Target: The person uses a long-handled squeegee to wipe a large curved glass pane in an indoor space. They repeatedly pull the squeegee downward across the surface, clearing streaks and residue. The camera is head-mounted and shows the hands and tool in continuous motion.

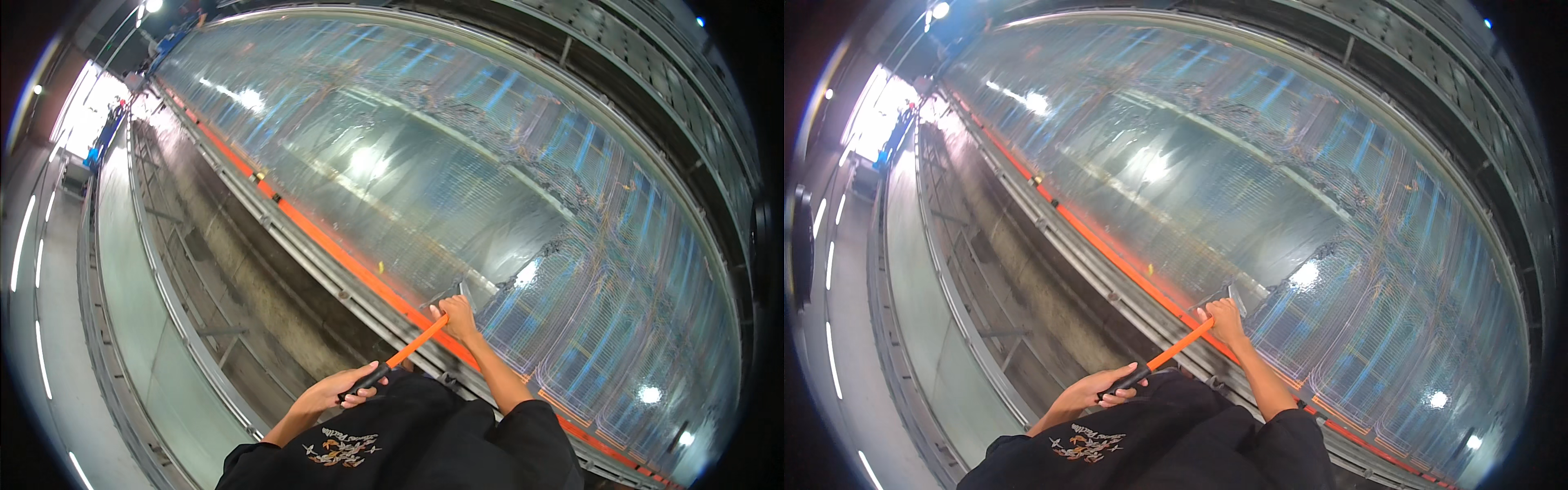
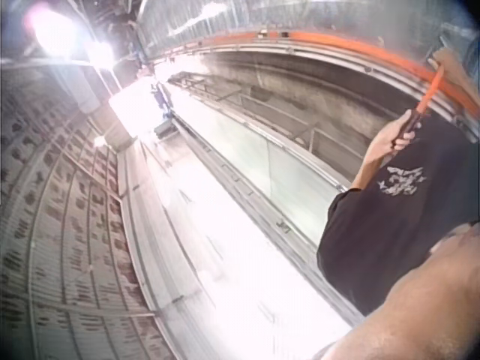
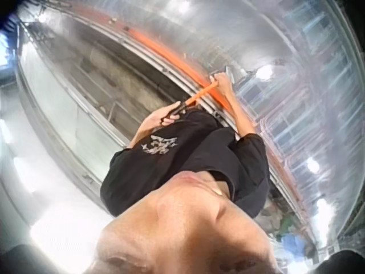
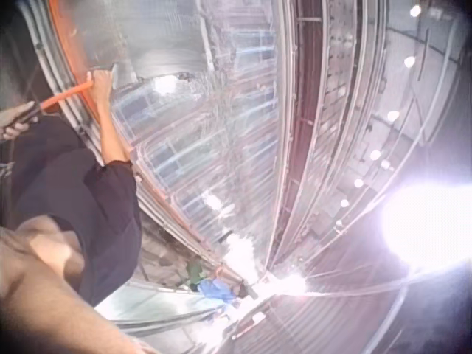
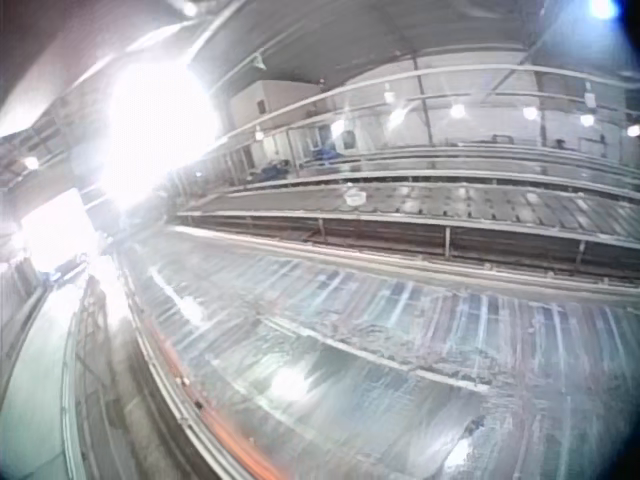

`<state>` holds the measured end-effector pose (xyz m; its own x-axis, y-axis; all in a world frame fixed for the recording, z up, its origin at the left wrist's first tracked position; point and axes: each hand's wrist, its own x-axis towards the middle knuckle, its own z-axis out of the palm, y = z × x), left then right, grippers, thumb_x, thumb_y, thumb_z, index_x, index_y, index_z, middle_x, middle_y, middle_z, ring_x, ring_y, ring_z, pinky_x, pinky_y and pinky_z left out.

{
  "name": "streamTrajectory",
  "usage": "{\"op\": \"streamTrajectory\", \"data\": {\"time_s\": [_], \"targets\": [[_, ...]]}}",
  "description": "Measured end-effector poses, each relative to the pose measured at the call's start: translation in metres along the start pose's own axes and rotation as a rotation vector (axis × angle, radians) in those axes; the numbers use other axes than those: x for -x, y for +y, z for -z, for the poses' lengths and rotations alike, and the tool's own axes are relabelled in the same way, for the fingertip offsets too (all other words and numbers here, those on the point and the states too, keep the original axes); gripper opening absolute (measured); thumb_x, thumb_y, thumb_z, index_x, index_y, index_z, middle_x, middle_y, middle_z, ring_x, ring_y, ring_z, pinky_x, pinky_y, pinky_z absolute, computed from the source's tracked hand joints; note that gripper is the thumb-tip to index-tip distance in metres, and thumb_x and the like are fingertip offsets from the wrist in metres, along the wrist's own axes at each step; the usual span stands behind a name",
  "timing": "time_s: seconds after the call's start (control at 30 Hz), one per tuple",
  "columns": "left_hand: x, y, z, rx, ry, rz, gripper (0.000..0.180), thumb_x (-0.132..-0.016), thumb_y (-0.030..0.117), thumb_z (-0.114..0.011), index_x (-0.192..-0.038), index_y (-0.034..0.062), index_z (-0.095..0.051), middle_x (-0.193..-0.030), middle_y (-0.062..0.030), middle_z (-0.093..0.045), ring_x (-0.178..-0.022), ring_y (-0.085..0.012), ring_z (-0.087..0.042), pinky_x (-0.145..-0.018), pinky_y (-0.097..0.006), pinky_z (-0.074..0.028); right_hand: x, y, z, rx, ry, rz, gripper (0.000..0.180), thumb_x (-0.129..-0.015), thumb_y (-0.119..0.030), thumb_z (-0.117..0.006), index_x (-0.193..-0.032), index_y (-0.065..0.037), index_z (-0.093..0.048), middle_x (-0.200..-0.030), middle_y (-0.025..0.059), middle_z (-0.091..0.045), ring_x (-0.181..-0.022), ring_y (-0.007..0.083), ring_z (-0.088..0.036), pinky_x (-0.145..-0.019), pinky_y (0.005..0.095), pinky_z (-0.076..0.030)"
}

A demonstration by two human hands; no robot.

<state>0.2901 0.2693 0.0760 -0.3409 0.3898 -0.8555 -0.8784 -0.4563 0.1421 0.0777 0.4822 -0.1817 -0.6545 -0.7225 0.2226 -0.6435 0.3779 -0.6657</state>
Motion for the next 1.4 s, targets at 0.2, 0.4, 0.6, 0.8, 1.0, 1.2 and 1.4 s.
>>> {"op": "streamTrajectory", "data": {"time_s": [0.2, 0.4, 0.6, 0.8, 1.0, 1.2, 1.4], "targets": [[0.023, -0.058, 0.046, -0.216, 0.004, 0.013, 0.046, -0.107, 0.055, -0.049, -0.108, 0.0090, -0.052, -0.059, 0.0077, -0.038, -0.040, -0.0031, -0.035, -0.034, -0.022, -0.029, 0.035, -0.044, -0.013, 0.092, -0.270, 0.095, 0.052, -0.081, -0.058, -0.073, -0.074, -0.008, -0.061, -0.078, 0.0150, -0.063, -0.079, 0.0364, -0.062, -0.076, 0.0477, -0.045], [0.035, -0.081, 0.072, -0.087, -0.076, 0.161, 0.038, -0.110, 0.048, -0.043, -0.107, 0.0101, -0.050, -0.054, 0.0050, -0.039, -0.034, -0.0053, -0.032, -0.031, -0.023, -0.026, 0.059, -0.075, -0.003, 0.016, -0.338, 0.072, 0.051, -0.084, -0.053, -0.072, -0.070, -0.006, -0.058, -0.070, 0.0171, -0.061, -0.069, 0.0421, -0.062, -0.062, 0.0525, -0.047], [0.021, -0.033, 0.054, -0.181, -0.036, 0.247, 0.036, -0.110, 0.046, -0.044, -0.107, 0.0115, -0.052, -0.053, 0.0049, -0.039, -0.033, -0.0059, -0.032, -0.029, -0.024, -0.025, 0.080, -0.046, -0.019, -0.028, -0.165, -0.015, 0.050, -0.088, -0.050, -0.069, -0.067, -0.006, -0.057, -0.066, 0.0168, -0.061, -0.066, 0.0410, -0.062, -0.063, 0.0512, -0.047], [0.011, 0.002, 0.053, -0.175, 0.019, 0.402, 0.040, -0.109, 0.050, -0.046, -0.103, 0.0102, -0.052, -0.053, 0.0038, -0.040, -0.032, -0.0057, -0.035, -0.027, -0.022, -0.029, 0.086, -0.027, -0.029, -0.035, -0.119, -0.081, 0.045, -0.093, -0.043, -0.064, -0.064, -0.009, -0.059, -0.060, 0.0135, -0.062, -0.061, 0.0380, -0.063, -0.060, 0.0476, -0.047], [-0.002, 0.017, 0.062, -0.033, 0.119, 0.510, 0.049, -0.107, 0.054, -0.048, -0.104, 0.0064, -0.059, -0.056, 0.0034, -0.050, -0.034, -0.0059, -0.039, -0.029, -0.022, -0.031, 0.083, -0.007, -0.040, -0.068, 0.082, 0.039, 0.043, -0.095, -0.032, -0.065, -0.060, -0.011, -0.052, -0.053, 0.0080, -0.057, -0.050, 0.0303, -0.059, -0.052, 0.0408, -0.044], [-0.007, 0.034, 0.021, -0.034, 0.476, 0.615, 0.060, -0.101, 0.059, -0.058, -0.114, 0.0023, -0.071, -0.090, -0.0038, -0.074, -0.061, -0.0100, -0.064, -0.057, -0.025, -0.054, 0.085, -0.001, -0.032, -0.067, 0.143, -0.001, 0.045, -0.093, -0.030, -0.069, -0.058, -0.013, -0.048, -0.053, 0.0049, -0.054, -0.048, 0.0248, -0.056, -0.052, 0.0374, -0.041], [-0.023, 0.086, -0.020, -0.296, 0.550, 0.645, 0.068, -0.101, 0.062, -0.055, -0.134, 0.0034, -0.063, -0.103, -0.0112, -0.074, -0.093, -0.0199, -0.070, -0.089, -0.033, -0.057, 0.074, 0.004, -0.029, 0.022, 0.291, -0.069, 0.042, -0.090, -0.028, -0.073, -0.057, -0.014, -0.051, -0.053, 0.0016, -0.054, -0.049, 0.0190, -0.057, -0.053, 0.0335, -0.041]]}}
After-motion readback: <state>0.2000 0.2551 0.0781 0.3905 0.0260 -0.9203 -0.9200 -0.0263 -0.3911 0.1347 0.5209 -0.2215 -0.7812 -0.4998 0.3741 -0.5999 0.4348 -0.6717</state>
